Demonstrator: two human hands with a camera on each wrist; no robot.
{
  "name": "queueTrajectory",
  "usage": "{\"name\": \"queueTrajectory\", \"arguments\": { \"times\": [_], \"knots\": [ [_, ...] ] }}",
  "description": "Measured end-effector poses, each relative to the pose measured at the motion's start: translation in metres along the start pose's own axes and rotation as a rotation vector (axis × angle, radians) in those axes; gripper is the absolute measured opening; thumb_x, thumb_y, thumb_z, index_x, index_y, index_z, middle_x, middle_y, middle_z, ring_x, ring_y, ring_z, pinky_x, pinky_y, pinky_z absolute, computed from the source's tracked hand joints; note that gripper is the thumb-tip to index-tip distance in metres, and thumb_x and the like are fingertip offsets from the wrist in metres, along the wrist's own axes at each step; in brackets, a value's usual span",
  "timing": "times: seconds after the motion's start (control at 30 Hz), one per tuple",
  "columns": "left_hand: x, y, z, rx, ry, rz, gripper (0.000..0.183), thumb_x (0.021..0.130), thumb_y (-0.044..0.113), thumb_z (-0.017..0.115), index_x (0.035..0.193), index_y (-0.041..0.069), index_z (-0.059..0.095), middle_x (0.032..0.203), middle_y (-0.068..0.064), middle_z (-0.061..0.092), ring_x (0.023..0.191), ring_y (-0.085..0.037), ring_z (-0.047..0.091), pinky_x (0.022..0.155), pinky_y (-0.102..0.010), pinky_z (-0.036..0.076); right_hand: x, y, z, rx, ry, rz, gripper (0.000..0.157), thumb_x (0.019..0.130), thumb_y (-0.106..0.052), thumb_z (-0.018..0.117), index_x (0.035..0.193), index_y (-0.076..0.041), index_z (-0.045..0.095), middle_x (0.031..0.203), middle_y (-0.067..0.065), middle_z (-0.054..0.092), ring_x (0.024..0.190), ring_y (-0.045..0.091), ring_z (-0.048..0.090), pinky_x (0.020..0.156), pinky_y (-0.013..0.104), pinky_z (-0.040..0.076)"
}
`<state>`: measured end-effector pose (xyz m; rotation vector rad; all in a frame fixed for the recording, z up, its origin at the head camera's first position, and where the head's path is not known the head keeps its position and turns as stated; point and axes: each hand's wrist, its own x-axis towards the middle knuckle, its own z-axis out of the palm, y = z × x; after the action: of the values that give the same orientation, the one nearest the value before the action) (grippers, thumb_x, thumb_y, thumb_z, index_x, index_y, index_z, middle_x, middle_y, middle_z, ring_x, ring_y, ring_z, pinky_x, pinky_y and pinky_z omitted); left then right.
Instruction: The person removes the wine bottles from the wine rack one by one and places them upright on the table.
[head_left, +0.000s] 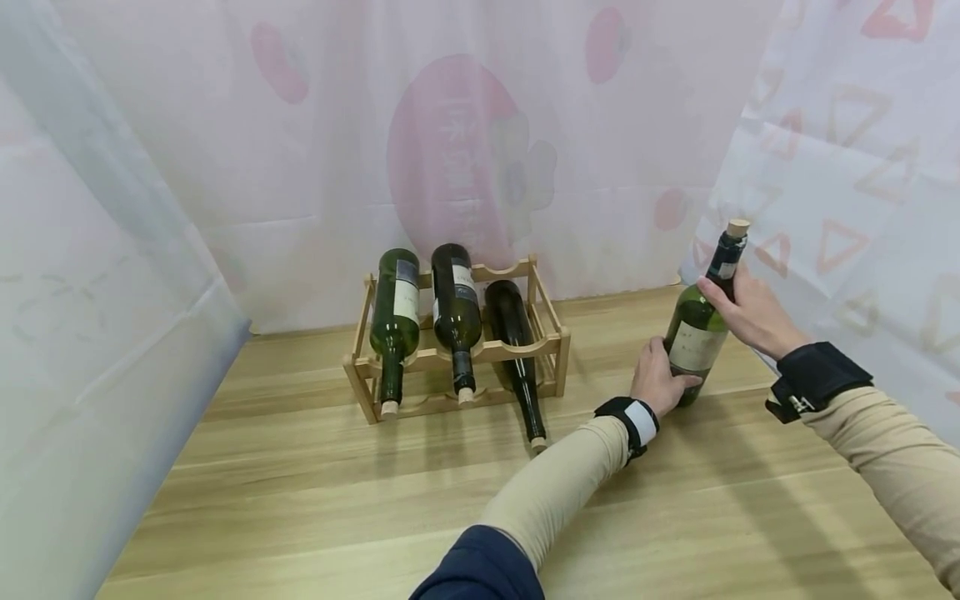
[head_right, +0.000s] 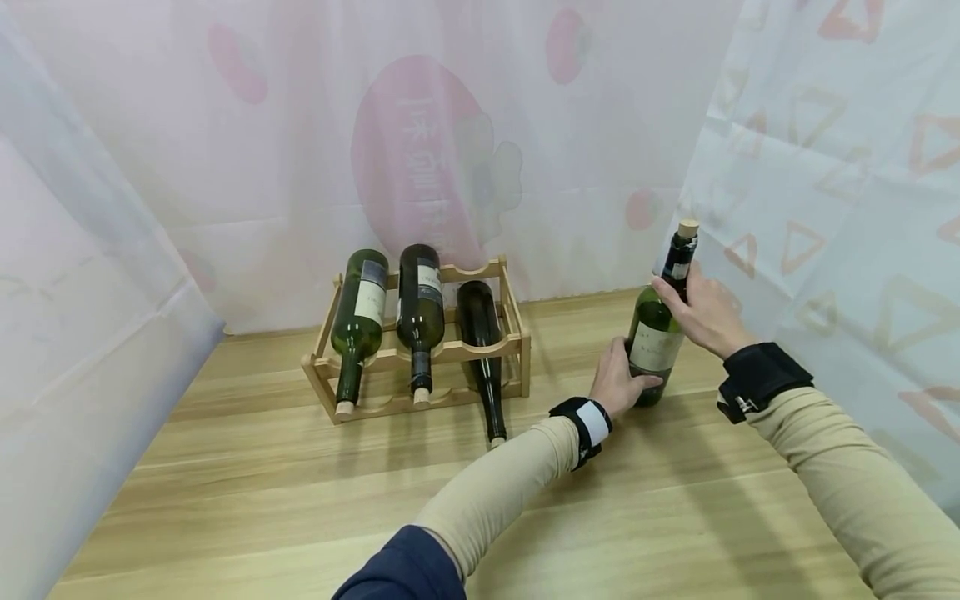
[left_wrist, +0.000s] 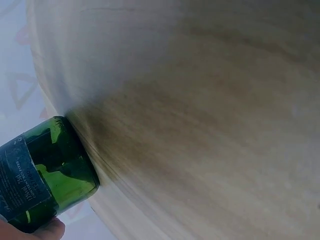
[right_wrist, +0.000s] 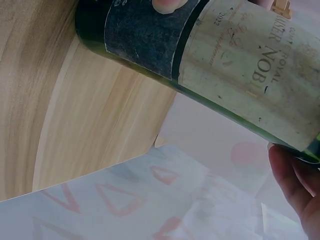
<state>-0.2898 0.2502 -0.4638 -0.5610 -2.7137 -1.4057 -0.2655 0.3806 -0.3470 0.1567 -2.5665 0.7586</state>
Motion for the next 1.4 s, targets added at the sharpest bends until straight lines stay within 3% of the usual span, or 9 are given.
{"name": "queueTrajectory", "arguments": {
  "times": [0.17, 0.33, 0.6, 0.7, 0.87, 1.07, 1.2, 1.3, 1.4],
  "knots": [
    [-0.003, -0.004, 0.0, -0.018, -0.017, -0.004, 0.066, 0.073, 0.029, 0.085, 0.127, 0.017, 0.048, 0.117, 0.004, 0.059, 0.107, -0.008, 0.059, 0.088, -0.02, 0.05, -0.004, -0.002, 0.001, -0.015, -0.031, 0.014, 0.048, 0.102, -0.034, 0.043, 0.126, 0.007, 0.041, 0.1, 0.034, 0.06, 0.088, 0.048, 0.061, 0.074, 0.054, 0.045],
    [-0.004, -0.008, 0.0, -0.022, -0.037, -0.012, 0.067, 0.074, 0.03, 0.084, 0.129, 0.017, 0.047, 0.12, 0.003, 0.058, 0.108, -0.009, 0.06, 0.087, -0.021, 0.051, -0.013, -0.002, 0.001, -0.04, -0.09, 0.046, 0.057, 0.103, -0.037, 0.039, 0.13, 0.013, 0.039, 0.11, 0.038, 0.056, 0.093, 0.051, 0.058, 0.076, 0.058, 0.044],
    [-0.008, -0.014, -0.004, 0.002, -0.037, -0.028, 0.067, 0.074, 0.034, 0.084, 0.126, 0.02, 0.046, 0.117, 0.003, 0.058, 0.104, -0.009, 0.061, 0.08, -0.021, 0.051, -0.035, 0.001, -0.001, -0.157, -0.183, 0.115, 0.071, 0.101, -0.05, 0.037, 0.135, 0.012, 0.039, 0.128, 0.04, 0.048, 0.113, 0.057, 0.048, 0.09, 0.065, 0.04],
    [-0.011, -0.015, -0.012, -0.001, -0.052, -0.011, 0.067, 0.073, 0.037, 0.084, 0.125, 0.02, 0.045, 0.114, 0.003, 0.058, 0.102, -0.008, 0.06, 0.078, -0.021, 0.051, -0.042, 0.004, -0.001, -0.198, -0.204, 0.116, 0.074, 0.1, -0.051, 0.037, 0.132, 0.015, 0.044, 0.125, 0.042, 0.051, 0.112, 0.058, 0.049, 0.09, 0.065, 0.041],
    [-0.014, -0.015, -0.025, 0.047, -0.084, 0.026, 0.074, 0.076, 0.044, 0.08, 0.133, 0.017, 0.041, 0.119, 0.001, 0.057, 0.108, -0.009, 0.059, 0.082, -0.021, 0.051, -0.051, 0.004, -0.001, -0.275, -0.211, 0.098, 0.073, 0.1, -0.052, 0.038, 0.124, 0.015, 0.054, 0.11, 0.041, 0.059, 0.096, 0.055, 0.059, 0.076, 0.061, 0.047],
    [-0.024, -0.01, -0.046, 0.115, -0.146, 0.069, 0.082, 0.083, 0.047, 0.072, 0.146, 0.011, 0.033, 0.14, -0.004, 0.049, 0.128, -0.015, 0.05, 0.099, -0.025, 0.047, -0.06, -0.002, 0.003, -0.313, -0.228, 0.082, 0.073, 0.1, -0.053, 0.037, 0.123, 0.014, 0.056, 0.097, 0.035, 0.066, 0.084, 0.049, 0.064, 0.066, 0.055, 0.05],
    [-0.033, -0.011, -0.059, 0.176, -0.17, 0.108, 0.081, 0.088, 0.047, 0.066, 0.149, 0.01, 0.029, 0.15, -0.005, 0.041, 0.138, -0.017, 0.041, 0.11, -0.028, 0.04, -0.067, -0.006, 0.008, -0.33, -0.195, 0.05, 0.065, 0.1, -0.051, 0.039, 0.118, 0.008, 0.062, 0.077, 0.022, 0.068, 0.072, 0.041, 0.065, 0.059, 0.05, 0.049],
    [-0.039, -0.013, -0.067, 0.254, -0.154, 0.172, 0.073, 0.089, 0.047, 0.064, 0.144, 0.008, 0.035, 0.141, -0.004, 0.049, 0.131, -0.014, 0.047, 0.107, -0.026, 0.042, -0.073, -0.01, 0.01, -0.336, -0.167, 0.043, 0.061, 0.1, -0.05, 0.041, 0.114, 0.005, 0.065, 0.069, 0.013, 0.066, 0.065, 0.035, 0.064, 0.056, 0.047, 0.047],
    [-0.045, -0.014, -0.074, 0.313, -0.135, 0.234, 0.067, 0.091, 0.048, 0.062, 0.138, 0.007, 0.04, 0.129, -0.004, 0.054, 0.12, -0.013, 0.053, 0.101, -0.024, 0.045, -0.078, -0.015, 0.012, -0.331, -0.145, 0.041, 0.059, 0.1, -0.049, 0.042, 0.112, 0.003, 0.066, 0.072, 0.017, 0.068, 0.066, 0.037, 0.064, 0.06, 0.051, 0.047]
  ]
}}
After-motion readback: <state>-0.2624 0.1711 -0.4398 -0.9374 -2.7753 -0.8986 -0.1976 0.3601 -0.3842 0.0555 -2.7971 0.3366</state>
